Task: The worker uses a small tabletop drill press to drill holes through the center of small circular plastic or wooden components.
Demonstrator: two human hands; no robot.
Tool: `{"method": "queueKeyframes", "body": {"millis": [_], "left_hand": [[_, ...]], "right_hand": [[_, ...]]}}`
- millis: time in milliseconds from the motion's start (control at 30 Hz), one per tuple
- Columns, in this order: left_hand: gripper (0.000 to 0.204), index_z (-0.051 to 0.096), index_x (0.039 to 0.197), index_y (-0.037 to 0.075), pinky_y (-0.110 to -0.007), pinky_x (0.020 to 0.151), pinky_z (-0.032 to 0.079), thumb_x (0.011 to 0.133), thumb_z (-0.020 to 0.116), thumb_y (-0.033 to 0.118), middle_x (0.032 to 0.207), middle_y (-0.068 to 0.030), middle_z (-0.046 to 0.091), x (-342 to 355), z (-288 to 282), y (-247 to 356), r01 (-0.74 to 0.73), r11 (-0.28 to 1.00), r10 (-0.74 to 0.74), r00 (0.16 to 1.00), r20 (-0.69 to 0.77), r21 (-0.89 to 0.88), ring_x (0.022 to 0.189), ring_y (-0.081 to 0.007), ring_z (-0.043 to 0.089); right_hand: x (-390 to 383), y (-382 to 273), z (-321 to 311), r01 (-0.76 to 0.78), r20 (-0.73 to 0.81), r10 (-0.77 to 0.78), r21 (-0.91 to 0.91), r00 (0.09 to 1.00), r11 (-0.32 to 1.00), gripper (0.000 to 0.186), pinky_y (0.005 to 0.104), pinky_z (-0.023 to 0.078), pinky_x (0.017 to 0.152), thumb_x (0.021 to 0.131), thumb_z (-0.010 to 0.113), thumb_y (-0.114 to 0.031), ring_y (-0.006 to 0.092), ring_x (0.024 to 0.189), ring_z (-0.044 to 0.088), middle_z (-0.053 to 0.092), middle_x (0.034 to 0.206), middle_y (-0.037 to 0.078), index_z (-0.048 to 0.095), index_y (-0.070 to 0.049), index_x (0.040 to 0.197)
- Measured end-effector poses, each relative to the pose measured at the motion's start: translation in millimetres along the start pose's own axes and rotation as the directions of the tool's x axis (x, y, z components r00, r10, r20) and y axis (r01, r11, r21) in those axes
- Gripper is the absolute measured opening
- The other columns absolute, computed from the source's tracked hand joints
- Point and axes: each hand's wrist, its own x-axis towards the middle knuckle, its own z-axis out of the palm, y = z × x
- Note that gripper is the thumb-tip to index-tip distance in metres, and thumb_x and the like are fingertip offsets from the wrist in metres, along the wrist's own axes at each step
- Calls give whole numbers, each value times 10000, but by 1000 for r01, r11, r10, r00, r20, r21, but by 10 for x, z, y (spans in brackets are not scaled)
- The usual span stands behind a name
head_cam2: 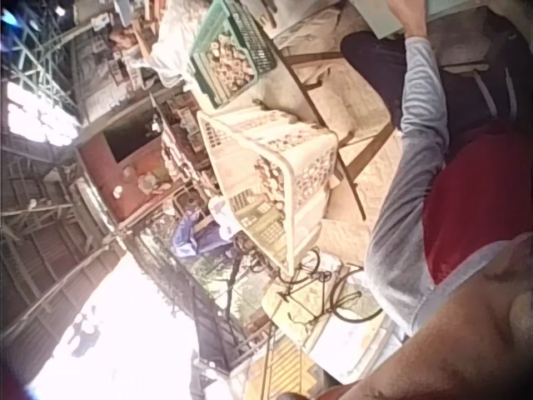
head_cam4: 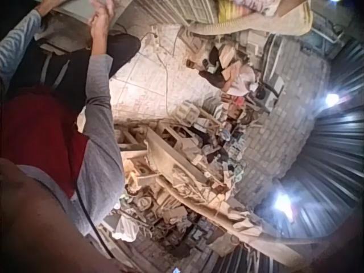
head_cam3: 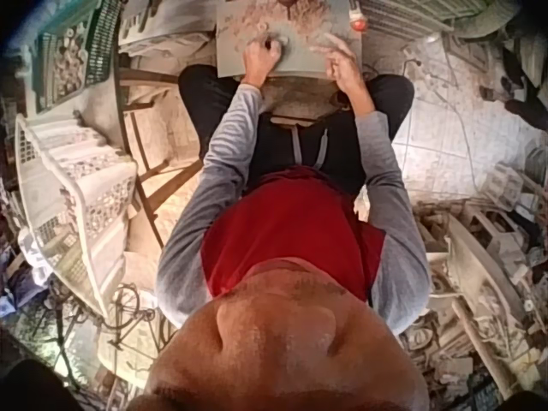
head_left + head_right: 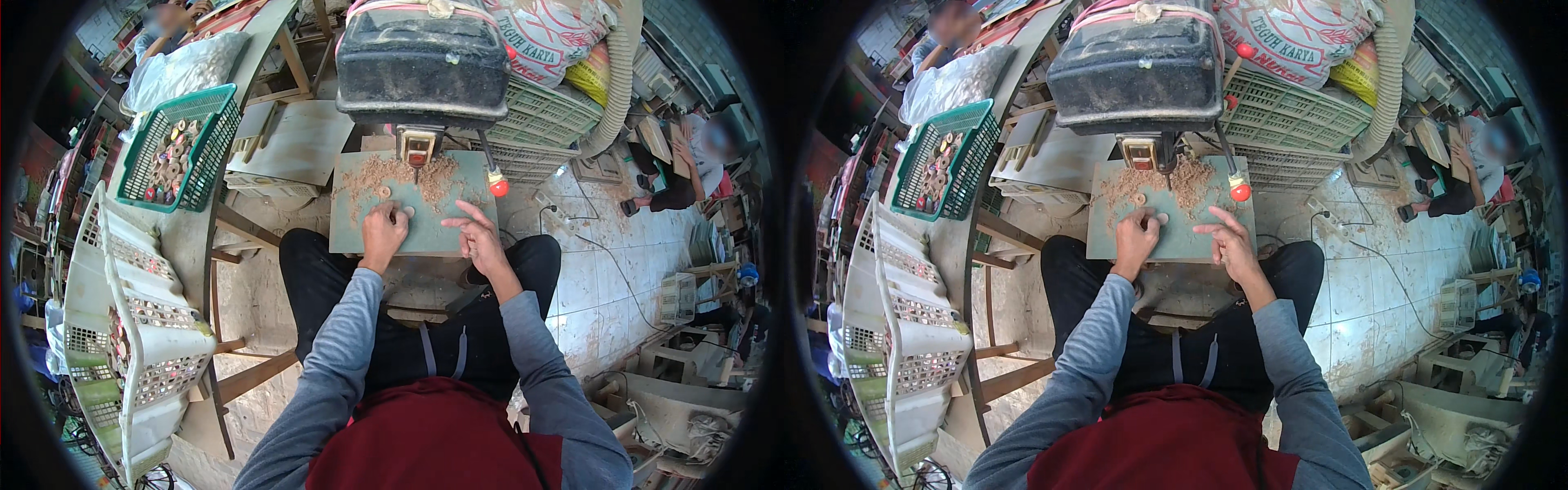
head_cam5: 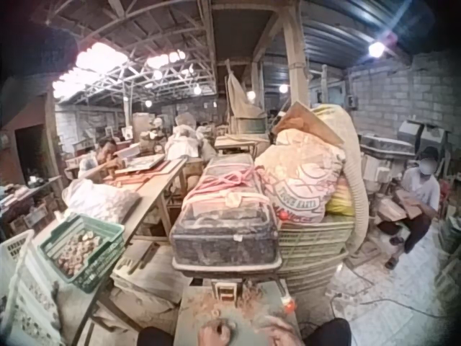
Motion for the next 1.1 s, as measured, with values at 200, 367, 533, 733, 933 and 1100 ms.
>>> {"method": "queueKeyframes", "body": {"millis": [200, 367, 533, 733, 933, 1100], "left_hand": [[349, 715, 1148, 68, -377, 712, 529, 810, 715, 158, 846, -110, 658, 141, -274, 93, -108, 993, 119, 927, 356, -50, 759, -254, 665], [331, 726, 1123, 100, -384, 708, 527, 811, 751, 208, 846, -88, 664, 73, -111, 8, -145, 988, 126, 956, 263, 54, 772, -266, 662], [285, 738, 1080, 110, -387, 697, 521, 817, 754, 220, 855, -79, 672, 83, -25, 97, -61, 992, 35, 973, 227, 110, 778, -271, 663], [285, 738, 1046, 101, -402, 672, 510, 810, 766, 259, 823, -74, 662, 150, 167, 105, -79, 991, 67, 991, 112, 103, 752, -274, 658], [288, 742, 1053, 102, -407, 669, 511, 818, 756, 268, 817, -72, 665, 227, 303, 170, -12, 986, 17, 999, -28, 164, 754, -281, 662], [313, 748, 1084, 106, -409, 677, 520, 822, 754, 277, 826, -85, 688, 276, 357, 147, -4, 980, 13, 999, -42, 197, 760, -287, 674]], "right_hand": [[-7, 5, -26, -4, -17, 3, -23, 1000, 1000, 495, 224, 428, 472, 905, 427, -40, 81, 536, 499, 690, 1051, 177, 499, -17, 1394], [4, 10, -12, -3, -21, 2, -29, 1000, 1000, 464, 225, 398, 459, 915, 451, -61, 77, 527, 488, 687, 992, 139, 520, -19, 1372], [13, 27, -30, -27, -64, 26, -22, 998, 999, 416, 230, 363, 445, 918, 488, -73, 76, 510, 470, 689, 954, 108, 564, -31, 1325], [-3, 28, -41, -50, -49, 50, 7, 998, 999, 385, 229, 363, 447, 921, 500, -79, 76, 511, 471, 669, 885, 77, 589, -45, 1294], [-31, -13, -14, -60, -103, 65, 52, 993, 997, 344, 234, 370, 431, 934, 498, -83, 92, 495, 479, 659, 844, 88, 602, -31, 1258], [-80, -333, 26, 34, -201, -22, 57, 979, 998, 324, 222, 357, 438, 993, 531, -199, 86, 497, 469, 578, 746, 31, 604, -39, 1265]]}}
